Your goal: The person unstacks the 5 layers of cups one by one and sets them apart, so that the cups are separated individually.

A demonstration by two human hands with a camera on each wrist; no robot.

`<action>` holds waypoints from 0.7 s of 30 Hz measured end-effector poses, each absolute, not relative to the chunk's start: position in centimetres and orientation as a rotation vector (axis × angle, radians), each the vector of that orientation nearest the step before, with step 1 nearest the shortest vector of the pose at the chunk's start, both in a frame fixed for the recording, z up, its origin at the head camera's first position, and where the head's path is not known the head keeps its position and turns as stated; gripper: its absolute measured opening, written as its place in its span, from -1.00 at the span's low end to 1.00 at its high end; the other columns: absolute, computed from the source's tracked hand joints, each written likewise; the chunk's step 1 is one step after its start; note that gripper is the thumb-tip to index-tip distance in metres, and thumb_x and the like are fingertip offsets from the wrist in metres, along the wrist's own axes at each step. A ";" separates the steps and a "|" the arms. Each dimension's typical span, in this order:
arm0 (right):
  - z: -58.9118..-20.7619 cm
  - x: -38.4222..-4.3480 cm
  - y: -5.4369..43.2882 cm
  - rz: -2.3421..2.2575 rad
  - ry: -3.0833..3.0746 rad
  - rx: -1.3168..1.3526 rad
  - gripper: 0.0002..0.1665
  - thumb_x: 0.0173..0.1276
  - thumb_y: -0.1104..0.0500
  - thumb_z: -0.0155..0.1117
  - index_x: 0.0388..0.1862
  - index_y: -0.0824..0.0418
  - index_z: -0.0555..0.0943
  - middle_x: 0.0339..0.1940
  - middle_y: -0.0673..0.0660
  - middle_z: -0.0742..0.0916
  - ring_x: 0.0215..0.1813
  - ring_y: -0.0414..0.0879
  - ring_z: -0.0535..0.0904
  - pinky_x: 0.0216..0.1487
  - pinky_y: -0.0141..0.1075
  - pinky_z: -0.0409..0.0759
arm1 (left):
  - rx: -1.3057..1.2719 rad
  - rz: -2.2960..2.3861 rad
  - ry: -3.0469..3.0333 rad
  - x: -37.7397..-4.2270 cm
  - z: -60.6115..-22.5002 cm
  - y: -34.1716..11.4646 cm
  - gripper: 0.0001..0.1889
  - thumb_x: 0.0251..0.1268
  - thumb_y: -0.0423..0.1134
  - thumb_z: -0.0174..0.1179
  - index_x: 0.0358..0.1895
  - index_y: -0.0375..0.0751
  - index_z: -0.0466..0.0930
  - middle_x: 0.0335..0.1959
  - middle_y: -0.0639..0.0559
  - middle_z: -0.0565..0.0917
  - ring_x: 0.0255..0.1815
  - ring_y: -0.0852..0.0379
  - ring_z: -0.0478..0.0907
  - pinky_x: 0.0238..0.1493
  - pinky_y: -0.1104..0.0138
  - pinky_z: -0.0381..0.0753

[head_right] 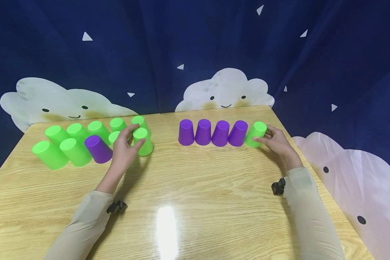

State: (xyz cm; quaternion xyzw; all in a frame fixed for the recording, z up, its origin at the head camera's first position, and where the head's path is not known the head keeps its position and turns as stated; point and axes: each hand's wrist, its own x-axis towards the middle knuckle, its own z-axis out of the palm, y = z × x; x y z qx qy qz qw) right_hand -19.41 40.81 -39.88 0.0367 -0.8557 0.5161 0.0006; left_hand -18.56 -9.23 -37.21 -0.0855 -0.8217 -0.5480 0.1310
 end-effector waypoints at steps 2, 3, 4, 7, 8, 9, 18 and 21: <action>-39.9 -19.4 40.8 1.618 -2.691 0.110 -0.22 0.36 0.16 0.36 0.39 0.51 0.26 -0.14 -0.28 0.65 -0.07 -0.47 0.59 -0.07 -0.57 0.59 | -0.224 -1.572 -2.399 -18.4 -37.2 -9.3 -0.46 0.29 -0.49 0.23 0.34 -0.41 0.35 0.26 -0.30 0.39 0.35 -0.14 0.33 0.40 0.22 0.34; -39.9 -19.4 40.7 1.613 -2.693 0.108 -0.22 0.36 0.16 0.36 0.39 0.50 0.26 -0.13 -0.26 0.65 -0.07 -0.47 0.59 -0.07 -0.57 0.59 | -0.214 -1.563 -2.405 -18.4 -37.2 -9.3 -0.46 0.29 -0.50 0.22 0.34 -0.40 0.36 0.25 -0.30 0.40 0.34 -0.15 0.34 0.39 0.20 0.35; -39.9 -19.4 40.7 1.611 -2.693 0.099 -0.22 0.35 0.17 0.36 0.40 0.49 0.27 -0.12 -0.25 0.65 -0.07 -0.47 0.59 -0.08 -0.57 0.59 | -0.205 -1.555 -2.409 -18.4 -37.2 -9.3 -0.46 0.29 -0.50 0.21 0.34 -0.40 0.36 0.24 -0.30 0.40 0.33 -0.15 0.34 0.39 0.20 0.35; -39.9 -19.5 40.7 1.606 -2.693 0.080 -0.22 0.35 0.18 0.37 0.41 0.48 0.27 -0.10 -0.21 0.66 -0.06 -0.47 0.58 -0.07 -0.58 0.58 | -0.188 -1.535 -2.416 -18.3 -37.1 -9.3 -0.47 0.30 -0.51 0.20 0.34 -0.40 0.36 0.23 -0.29 0.41 0.31 -0.16 0.35 0.37 0.16 0.37; -40.0 -19.5 40.6 1.602 -2.696 0.079 -0.22 0.34 0.18 0.37 0.41 0.47 0.27 -0.09 -0.20 0.65 -0.06 -0.47 0.58 -0.07 -0.58 0.58 | -0.186 -1.527 -2.418 -18.3 -37.1 -9.3 -0.47 0.30 -0.51 0.20 0.34 -0.40 0.36 0.23 -0.29 0.40 0.30 -0.16 0.35 0.37 0.15 0.38; -40.0 -19.5 40.7 1.600 -2.698 0.078 -0.21 0.34 0.18 0.37 0.41 0.47 0.27 -0.09 -0.19 0.65 -0.06 -0.47 0.58 -0.07 -0.58 0.58 | -0.184 -1.518 -2.420 -18.3 -37.1 -9.3 -0.47 0.29 -0.51 0.20 0.33 -0.40 0.36 0.23 -0.30 0.40 0.30 -0.17 0.35 0.36 0.13 0.38; -39.9 -19.6 40.6 1.635 -2.682 0.092 -0.22 0.37 0.25 0.32 0.42 0.52 0.21 -0.13 -0.30 0.61 -0.07 -0.51 0.56 -0.07 -0.60 0.57 | -0.202 -1.483 -2.408 -18.3 -37.0 -9.2 -0.46 0.27 -0.50 0.22 0.33 -0.37 0.38 0.23 -0.29 0.40 0.30 -0.17 0.33 0.36 0.12 0.36; -39.7 -19.5 40.7 1.649 -2.678 0.098 -0.23 0.38 0.29 0.30 0.42 0.57 0.18 -0.15 -0.33 0.60 -0.09 -0.53 0.56 -0.08 -0.61 0.57 | -0.221 -1.482 -2.384 -18.3 -36.7 -9.1 -0.45 0.24 -0.50 0.24 0.33 -0.36 0.40 0.23 -0.28 0.41 0.29 -0.16 0.34 0.36 0.11 0.37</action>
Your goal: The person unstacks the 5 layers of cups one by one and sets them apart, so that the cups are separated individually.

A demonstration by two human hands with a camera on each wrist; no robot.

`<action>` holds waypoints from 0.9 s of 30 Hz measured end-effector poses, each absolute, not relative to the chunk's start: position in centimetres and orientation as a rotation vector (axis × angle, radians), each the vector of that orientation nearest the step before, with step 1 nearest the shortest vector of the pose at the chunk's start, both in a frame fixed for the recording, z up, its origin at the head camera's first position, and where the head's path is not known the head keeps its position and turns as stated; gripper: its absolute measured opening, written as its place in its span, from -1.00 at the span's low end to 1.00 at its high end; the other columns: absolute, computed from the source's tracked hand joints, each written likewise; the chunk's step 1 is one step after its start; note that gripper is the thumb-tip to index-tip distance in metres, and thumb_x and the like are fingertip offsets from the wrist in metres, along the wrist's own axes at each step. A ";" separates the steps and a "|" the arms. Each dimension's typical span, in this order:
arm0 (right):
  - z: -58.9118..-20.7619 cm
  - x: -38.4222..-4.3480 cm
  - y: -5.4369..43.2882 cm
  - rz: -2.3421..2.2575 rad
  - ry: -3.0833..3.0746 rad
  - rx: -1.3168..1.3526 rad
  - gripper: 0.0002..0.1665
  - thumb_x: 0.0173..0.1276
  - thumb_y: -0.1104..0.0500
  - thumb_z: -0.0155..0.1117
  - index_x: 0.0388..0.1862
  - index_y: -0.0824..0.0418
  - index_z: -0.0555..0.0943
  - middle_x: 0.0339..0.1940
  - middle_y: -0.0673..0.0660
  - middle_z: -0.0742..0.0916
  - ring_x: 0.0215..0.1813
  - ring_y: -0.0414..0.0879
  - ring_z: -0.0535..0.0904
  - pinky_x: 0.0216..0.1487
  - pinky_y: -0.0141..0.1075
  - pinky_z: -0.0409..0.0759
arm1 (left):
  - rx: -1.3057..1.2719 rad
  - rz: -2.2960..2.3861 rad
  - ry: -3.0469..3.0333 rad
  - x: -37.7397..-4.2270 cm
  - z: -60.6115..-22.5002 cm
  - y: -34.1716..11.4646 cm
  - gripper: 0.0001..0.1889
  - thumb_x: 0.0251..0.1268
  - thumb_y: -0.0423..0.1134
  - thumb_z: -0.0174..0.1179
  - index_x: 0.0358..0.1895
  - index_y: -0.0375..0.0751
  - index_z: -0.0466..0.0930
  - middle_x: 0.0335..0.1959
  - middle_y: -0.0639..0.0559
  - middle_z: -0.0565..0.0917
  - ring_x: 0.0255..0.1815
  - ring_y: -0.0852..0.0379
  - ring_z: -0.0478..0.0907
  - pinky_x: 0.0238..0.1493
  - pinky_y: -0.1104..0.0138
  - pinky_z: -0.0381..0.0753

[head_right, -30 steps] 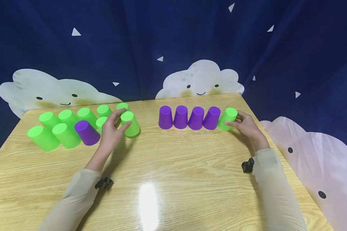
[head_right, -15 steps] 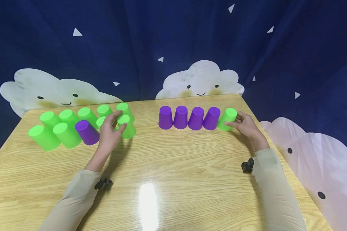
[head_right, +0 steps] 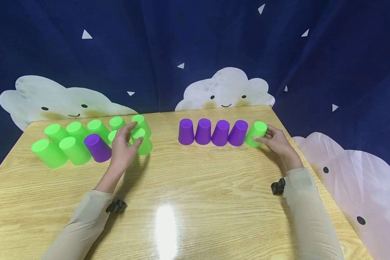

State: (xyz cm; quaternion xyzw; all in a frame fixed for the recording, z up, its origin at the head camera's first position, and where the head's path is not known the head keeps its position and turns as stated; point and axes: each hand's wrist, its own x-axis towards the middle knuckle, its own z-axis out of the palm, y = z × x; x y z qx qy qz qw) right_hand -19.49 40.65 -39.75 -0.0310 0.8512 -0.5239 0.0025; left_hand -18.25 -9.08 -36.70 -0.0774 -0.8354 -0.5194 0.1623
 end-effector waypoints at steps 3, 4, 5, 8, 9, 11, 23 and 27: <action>-39.7 -19.5 40.6 -1.656 2.661 -0.098 -0.24 0.38 0.31 0.29 0.41 0.59 0.18 -0.15 -0.33 0.60 -0.09 -0.52 0.56 -0.08 -0.61 0.57 | -0.257 -1.490 -2.348 -18.1 -36.3 -8.8 -0.44 0.22 -0.50 0.25 0.32 -0.35 0.41 0.25 -0.27 0.41 0.30 -0.15 0.34 0.35 0.12 0.36; -39.7 -19.5 40.7 -1.654 2.663 -0.098 -0.24 0.38 0.31 0.29 0.41 0.58 0.18 -0.15 -0.34 0.61 -0.09 -0.52 0.56 -0.08 -0.61 0.57 | -0.272 -1.494 -2.334 -18.1 -36.2 -8.7 -0.44 0.21 -0.50 0.26 0.32 -0.35 0.41 0.26 -0.27 0.40 0.31 -0.14 0.34 0.36 0.12 0.36; -39.7 -19.5 40.7 -1.653 2.665 -0.097 -0.23 0.38 0.30 0.29 0.41 0.57 0.18 -0.15 -0.33 0.61 -0.09 -0.52 0.56 -0.07 -0.60 0.57 | -0.288 -1.498 -2.319 -18.0 -36.0 -8.5 -0.44 0.20 -0.51 0.26 0.31 -0.35 0.41 0.26 -0.26 0.40 0.31 -0.13 0.34 0.36 0.13 0.36; -39.9 -19.5 40.8 -1.643 2.677 -0.106 -0.23 0.37 0.26 0.32 0.42 0.54 0.21 -0.14 -0.32 0.62 -0.08 -0.51 0.56 -0.07 -0.60 0.57 | -0.340 -1.522 -2.279 -17.9 -35.6 -7.9 -0.45 0.20 -0.53 0.26 0.30 -0.37 0.41 0.25 -0.26 0.41 0.32 -0.10 0.34 0.37 0.15 0.36; -40.0 -19.5 40.9 -1.639 2.681 -0.109 -0.22 0.37 0.23 0.33 0.42 0.53 0.22 -0.14 -0.32 0.62 -0.07 -0.50 0.57 -0.07 -0.60 0.58 | -0.350 -1.532 -2.273 -17.8 -35.5 -7.6 -0.44 0.20 -0.53 0.26 0.30 -0.37 0.41 0.25 -0.25 0.41 0.32 -0.09 0.34 0.37 0.16 0.36; -40.1 -19.5 40.9 -1.639 2.682 -0.116 -0.20 0.36 0.20 0.35 0.41 0.52 0.23 -0.13 -0.30 0.63 -0.06 -0.49 0.57 -0.06 -0.59 0.58 | -0.375 -1.554 -2.261 -17.9 -35.3 -6.9 -0.45 0.20 -0.54 0.25 0.30 -0.38 0.41 0.24 -0.26 0.42 0.33 -0.08 0.34 0.38 0.17 0.35; -40.0 -19.5 41.0 -1.674 2.656 -0.106 -0.23 0.36 0.24 0.34 0.42 0.49 0.23 -0.11 -0.27 0.64 -0.04 -0.47 0.58 -0.05 -0.58 0.58 | -0.449 -1.757 -2.272 -20.4 -35.6 -1.1 -0.45 0.20 -0.50 0.28 0.29 -0.42 0.40 0.24 -0.25 0.46 0.33 -0.08 0.36 0.42 0.33 0.28; -40.0 -19.6 40.8 -1.672 2.657 -0.104 -0.22 0.37 0.22 0.34 0.43 0.49 0.23 -0.09 -0.25 0.63 -0.04 -0.46 0.58 -0.03 -0.57 0.58 | -0.467 -1.788 -2.341 -21.6 -36.6 0.2 -0.42 0.21 -0.47 0.30 0.32 -0.41 0.38 0.25 -0.25 0.45 0.33 -0.08 0.36 0.41 0.33 0.29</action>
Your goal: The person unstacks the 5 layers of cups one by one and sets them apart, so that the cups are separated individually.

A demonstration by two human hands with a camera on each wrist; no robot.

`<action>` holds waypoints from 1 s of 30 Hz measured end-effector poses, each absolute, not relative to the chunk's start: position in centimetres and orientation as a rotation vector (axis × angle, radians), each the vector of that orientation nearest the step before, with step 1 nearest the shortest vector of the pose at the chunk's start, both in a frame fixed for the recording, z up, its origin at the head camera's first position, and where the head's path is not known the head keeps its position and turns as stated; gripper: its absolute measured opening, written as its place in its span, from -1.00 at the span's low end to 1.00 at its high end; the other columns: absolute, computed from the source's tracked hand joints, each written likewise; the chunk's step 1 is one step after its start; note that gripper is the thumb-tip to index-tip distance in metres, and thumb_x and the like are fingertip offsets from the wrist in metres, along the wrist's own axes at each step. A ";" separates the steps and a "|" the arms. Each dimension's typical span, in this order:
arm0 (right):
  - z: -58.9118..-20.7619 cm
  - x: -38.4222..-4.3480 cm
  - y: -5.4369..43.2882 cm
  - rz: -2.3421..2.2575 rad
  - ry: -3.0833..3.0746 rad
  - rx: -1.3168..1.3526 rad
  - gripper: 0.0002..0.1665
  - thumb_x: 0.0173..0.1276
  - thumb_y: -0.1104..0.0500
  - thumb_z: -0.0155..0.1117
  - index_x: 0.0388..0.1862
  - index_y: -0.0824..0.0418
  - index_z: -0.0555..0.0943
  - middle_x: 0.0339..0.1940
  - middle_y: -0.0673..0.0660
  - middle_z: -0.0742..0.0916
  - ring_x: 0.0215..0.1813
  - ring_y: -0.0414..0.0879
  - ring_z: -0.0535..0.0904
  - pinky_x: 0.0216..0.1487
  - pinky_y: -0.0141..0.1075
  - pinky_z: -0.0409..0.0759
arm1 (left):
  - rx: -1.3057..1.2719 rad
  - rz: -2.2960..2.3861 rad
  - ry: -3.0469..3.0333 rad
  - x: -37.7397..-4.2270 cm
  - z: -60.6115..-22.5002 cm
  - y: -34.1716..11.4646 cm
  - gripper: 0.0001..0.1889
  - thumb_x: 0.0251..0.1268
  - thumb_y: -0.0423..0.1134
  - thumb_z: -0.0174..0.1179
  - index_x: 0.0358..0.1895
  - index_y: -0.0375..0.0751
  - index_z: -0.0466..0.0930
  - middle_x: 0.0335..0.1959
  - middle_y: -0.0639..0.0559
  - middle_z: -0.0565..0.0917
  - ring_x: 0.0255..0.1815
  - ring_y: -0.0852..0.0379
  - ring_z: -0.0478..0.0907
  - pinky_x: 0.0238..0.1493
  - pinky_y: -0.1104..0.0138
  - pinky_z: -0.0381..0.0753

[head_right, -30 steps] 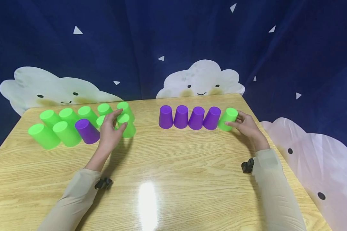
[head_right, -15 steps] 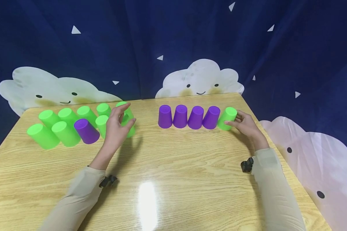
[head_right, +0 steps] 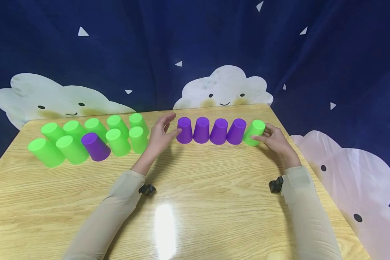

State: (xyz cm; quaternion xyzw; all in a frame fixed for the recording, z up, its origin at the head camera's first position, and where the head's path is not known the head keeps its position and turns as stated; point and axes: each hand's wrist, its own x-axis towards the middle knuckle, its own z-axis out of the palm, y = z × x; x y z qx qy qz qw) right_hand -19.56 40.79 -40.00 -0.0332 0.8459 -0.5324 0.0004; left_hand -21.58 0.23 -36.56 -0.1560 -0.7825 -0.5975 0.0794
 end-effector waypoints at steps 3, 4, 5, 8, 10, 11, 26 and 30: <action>-39.9 -19.6 40.7 -1.678 2.652 -0.098 -0.22 0.36 0.22 0.34 0.43 0.48 0.23 -0.08 -0.23 0.64 -0.03 -0.45 0.58 -0.02 -0.57 0.58 | -0.475 -1.806 -2.359 -22.4 -37.3 1.0 -0.42 0.20 -0.48 0.31 0.31 -0.43 0.39 0.25 -0.26 0.46 0.33 -0.09 0.37 0.40 0.31 0.31; -39.9 -19.6 40.7 -1.678 2.651 -0.097 -0.22 0.37 0.22 0.34 0.43 0.48 0.23 -0.08 -0.23 0.64 -0.03 -0.45 0.58 -0.02 -0.57 0.58 | -0.481 -1.818 -2.354 -22.6 -37.4 1.2 -0.42 0.19 -0.49 0.31 0.30 -0.44 0.39 0.24 -0.26 0.46 0.32 -0.09 0.38 0.40 0.30 0.32; -39.9 -19.5 40.7 -1.681 2.649 -0.092 -0.22 0.36 0.22 0.34 0.43 0.47 0.23 -0.08 -0.23 0.64 -0.03 -0.45 0.58 -0.03 -0.57 0.58 | -0.492 -1.828 -2.351 -22.8 -37.6 1.4 -0.43 0.19 -0.49 0.31 0.30 -0.44 0.39 0.24 -0.27 0.46 0.33 -0.09 0.38 0.40 0.29 0.32; -40.0 -19.5 40.7 -1.674 2.648 -0.084 -0.21 0.37 0.22 0.34 0.44 0.49 0.21 -0.11 -0.26 0.64 -0.04 -0.46 0.58 -0.04 -0.58 0.58 | -0.529 -1.829 -2.359 -23.4 -37.8 2.1 -0.43 0.19 -0.49 0.31 0.29 -0.45 0.39 0.21 -0.29 0.46 0.31 -0.10 0.40 0.39 0.29 0.35; -40.0 -19.5 40.8 -1.666 2.651 -0.078 -0.20 0.36 0.23 0.34 0.44 0.50 0.20 -0.12 -0.27 0.64 -0.05 -0.47 0.58 -0.04 -0.58 0.58 | -0.539 -1.814 -2.380 -23.7 -38.0 2.3 -0.43 0.19 -0.49 0.31 0.29 -0.44 0.40 0.20 -0.30 0.47 0.29 -0.11 0.42 0.37 0.29 0.37; -40.1 -19.5 40.8 -1.663 2.654 -0.072 -0.20 0.36 0.23 0.34 0.44 0.50 0.21 -0.13 -0.27 0.64 -0.05 -0.47 0.58 -0.05 -0.58 0.58 | -0.537 -1.807 -2.391 -23.7 -38.0 2.4 -0.43 0.19 -0.49 0.31 0.29 -0.43 0.40 0.19 -0.30 0.48 0.28 -0.11 0.43 0.36 0.30 0.38; -39.2 -19.1 40.0 -1.679 2.656 -0.083 -0.27 0.35 0.30 0.32 0.38 0.55 0.24 -0.16 -0.26 0.65 -0.09 -0.47 0.59 -0.09 -0.57 0.59 | -0.493 -1.837 -2.404 -23.7 -37.5 2.2 -0.47 0.24 -0.52 0.27 0.30 -0.40 0.41 0.22 -0.27 0.48 0.31 -0.09 0.42 0.36 0.35 0.37; -38.4 -18.7 39.5 -1.683 2.650 -0.104 -0.30 0.35 0.32 0.32 0.34 0.57 0.27 -0.17 -0.23 0.67 -0.11 -0.45 0.60 -0.10 -0.56 0.60 | -0.504 -1.837 -2.383 -23.4 -37.1 2.2 -0.47 0.23 -0.52 0.27 0.30 -0.39 0.42 0.23 -0.26 0.48 0.33 -0.07 0.41 0.37 0.37 0.34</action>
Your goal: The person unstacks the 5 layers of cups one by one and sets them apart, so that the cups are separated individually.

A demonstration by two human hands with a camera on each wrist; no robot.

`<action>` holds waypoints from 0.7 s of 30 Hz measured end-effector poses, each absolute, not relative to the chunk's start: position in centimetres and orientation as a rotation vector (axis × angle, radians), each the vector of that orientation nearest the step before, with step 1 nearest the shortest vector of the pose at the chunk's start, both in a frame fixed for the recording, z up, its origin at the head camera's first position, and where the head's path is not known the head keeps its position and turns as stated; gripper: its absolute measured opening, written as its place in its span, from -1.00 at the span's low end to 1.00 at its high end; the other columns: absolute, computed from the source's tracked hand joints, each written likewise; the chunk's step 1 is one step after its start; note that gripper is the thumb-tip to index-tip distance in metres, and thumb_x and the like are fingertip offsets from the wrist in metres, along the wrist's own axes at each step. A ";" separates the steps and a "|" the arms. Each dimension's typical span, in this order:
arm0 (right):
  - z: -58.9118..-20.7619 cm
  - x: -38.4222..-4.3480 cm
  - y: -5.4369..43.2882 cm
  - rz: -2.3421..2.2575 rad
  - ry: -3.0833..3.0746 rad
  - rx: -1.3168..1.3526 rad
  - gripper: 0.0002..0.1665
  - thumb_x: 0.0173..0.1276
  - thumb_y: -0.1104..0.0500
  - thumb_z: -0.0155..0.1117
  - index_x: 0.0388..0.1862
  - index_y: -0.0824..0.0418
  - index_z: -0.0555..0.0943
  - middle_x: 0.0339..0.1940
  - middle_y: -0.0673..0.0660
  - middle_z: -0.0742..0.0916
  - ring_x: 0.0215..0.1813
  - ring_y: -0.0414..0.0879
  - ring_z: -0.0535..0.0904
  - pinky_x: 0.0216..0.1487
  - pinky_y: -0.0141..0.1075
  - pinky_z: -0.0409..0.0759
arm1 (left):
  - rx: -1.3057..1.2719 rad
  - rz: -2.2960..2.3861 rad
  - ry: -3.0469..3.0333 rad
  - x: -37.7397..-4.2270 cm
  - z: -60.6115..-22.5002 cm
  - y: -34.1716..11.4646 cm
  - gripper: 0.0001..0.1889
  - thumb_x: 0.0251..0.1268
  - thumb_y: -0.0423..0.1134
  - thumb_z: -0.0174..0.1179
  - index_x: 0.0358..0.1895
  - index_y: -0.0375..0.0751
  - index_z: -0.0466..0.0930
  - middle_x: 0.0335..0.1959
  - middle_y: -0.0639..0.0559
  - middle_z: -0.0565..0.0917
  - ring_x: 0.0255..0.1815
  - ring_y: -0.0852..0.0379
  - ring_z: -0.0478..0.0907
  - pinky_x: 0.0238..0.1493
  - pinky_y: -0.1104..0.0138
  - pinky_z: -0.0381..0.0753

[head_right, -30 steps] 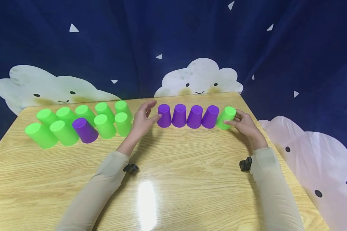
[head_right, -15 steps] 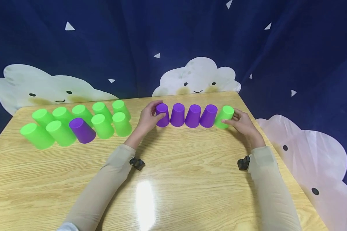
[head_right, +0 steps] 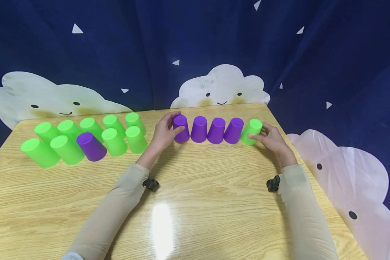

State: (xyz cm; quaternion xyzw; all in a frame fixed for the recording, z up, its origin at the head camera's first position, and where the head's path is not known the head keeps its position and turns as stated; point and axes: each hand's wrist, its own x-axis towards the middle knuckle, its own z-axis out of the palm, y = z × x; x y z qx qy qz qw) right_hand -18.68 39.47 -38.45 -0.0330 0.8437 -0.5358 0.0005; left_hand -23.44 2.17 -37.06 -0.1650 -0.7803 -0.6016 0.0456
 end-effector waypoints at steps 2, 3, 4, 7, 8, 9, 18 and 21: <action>-38.6 -18.9 39.7 -1.670 2.656 -0.103 -0.31 0.35 0.31 0.32 0.35 0.55 0.28 -0.16 -0.23 0.67 -0.11 -0.45 0.60 -0.09 -0.57 0.59 | -0.517 -1.842 -2.362 -23.2 -36.7 2.1 -0.47 0.23 -0.52 0.28 0.29 -0.40 0.42 0.24 -0.26 0.47 0.33 -0.07 0.40 0.37 0.39 0.34; -38.8 -19.0 39.9 -1.661 2.659 -0.105 -0.31 0.36 0.31 0.31 0.36 0.54 0.28 -0.16 -0.24 0.66 -0.10 -0.44 0.60 -0.09 -0.57 0.59 | -0.524 -1.843 -2.354 -23.0 -36.5 2.1 -0.47 0.23 -0.52 0.28 0.29 -0.40 0.42 0.24 -0.26 0.47 0.33 -0.07 0.40 0.37 0.40 0.34; -39.0 -19.1 40.1 -1.655 2.658 -0.109 -0.31 0.36 0.31 0.31 0.36 0.54 0.27 -0.15 -0.24 0.66 -0.09 -0.44 0.60 -0.09 -0.57 0.59 | -0.532 -1.843 -2.347 -22.9 -36.3 2.1 -0.47 0.23 -0.52 0.28 0.29 -0.40 0.42 0.24 -0.25 0.47 0.33 -0.06 0.41 0.36 0.40 0.34; -39.6 -19.4 40.5 -1.631 2.665 -0.110 -0.29 0.36 0.29 0.32 0.38 0.52 0.27 -0.13 -0.23 0.66 -0.08 -0.43 0.59 -0.09 -0.57 0.59 | -0.561 -1.843 -2.339 -22.2 -35.7 2.0 -0.47 0.23 -0.51 0.28 0.29 -0.40 0.42 0.24 -0.26 0.47 0.33 -0.07 0.41 0.36 0.39 0.34; -39.7 -19.4 40.5 -1.627 2.665 -0.112 -0.28 0.36 0.28 0.32 0.39 0.51 0.26 -0.13 -0.22 0.66 -0.07 -0.43 0.59 -0.08 -0.57 0.59 | -0.565 -1.843 -2.340 -21.9 -35.5 1.9 -0.47 0.24 -0.51 0.28 0.30 -0.39 0.41 0.24 -0.25 0.47 0.33 -0.06 0.41 0.36 0.40 0.33; -39.8 -19.4 40.5 -1.627 2.664 -0.114 -0.28 0.36 0.28 0.32 0.39 0.51 0.26 -0.12 -0.21 0.67 -0.07 -0.41 0.60 -0.08 -0.56 0.60 | -0.570 -1.841 -2.340 -21.7 -35.3 1.8 -0.47 0.24 -0.51 0.27 0.30 -0.39 0.41 0.24 -0.25 0.47 0.33 -0.06 0.41 0.36 0.39 0.33; -39.9 -19.4 40.4 -1.594 2.711 -0.117 -0.26 0.34 0.17 0.37 0.37 0.48 0.32 -0.15 -0.22 0.68 -0.09 -0.40 0.62 -0.10 -0.54 0.61 | -0.650 -1.878 -2.286 -19.5 -33.3 0.2 -0.47 0.25 -0.50 0.27 0.30 -0.38 0.41 0.25 -0.22 0.48 0.31 -0.04 0.43 0.36 0.41 0.34; -39.9 -19.4 40.5 -1.598 2.713 -0.129 -0.25 0.34 0.16 0.38 0.36 0.49 0.32 -0.16 -0.25 0.67 -0.09 -0.41 0.61 -0.10 -0.55 0.61 | -0.673 -1.907 -2.266 -18.7 -33.0 -1.0 -0.47 0.25 -0.51 0.27 0.31 -0.39 0.41 0.25 -0.22 0.49 0.32 -0.02 0.42 0.36 0.41 0.33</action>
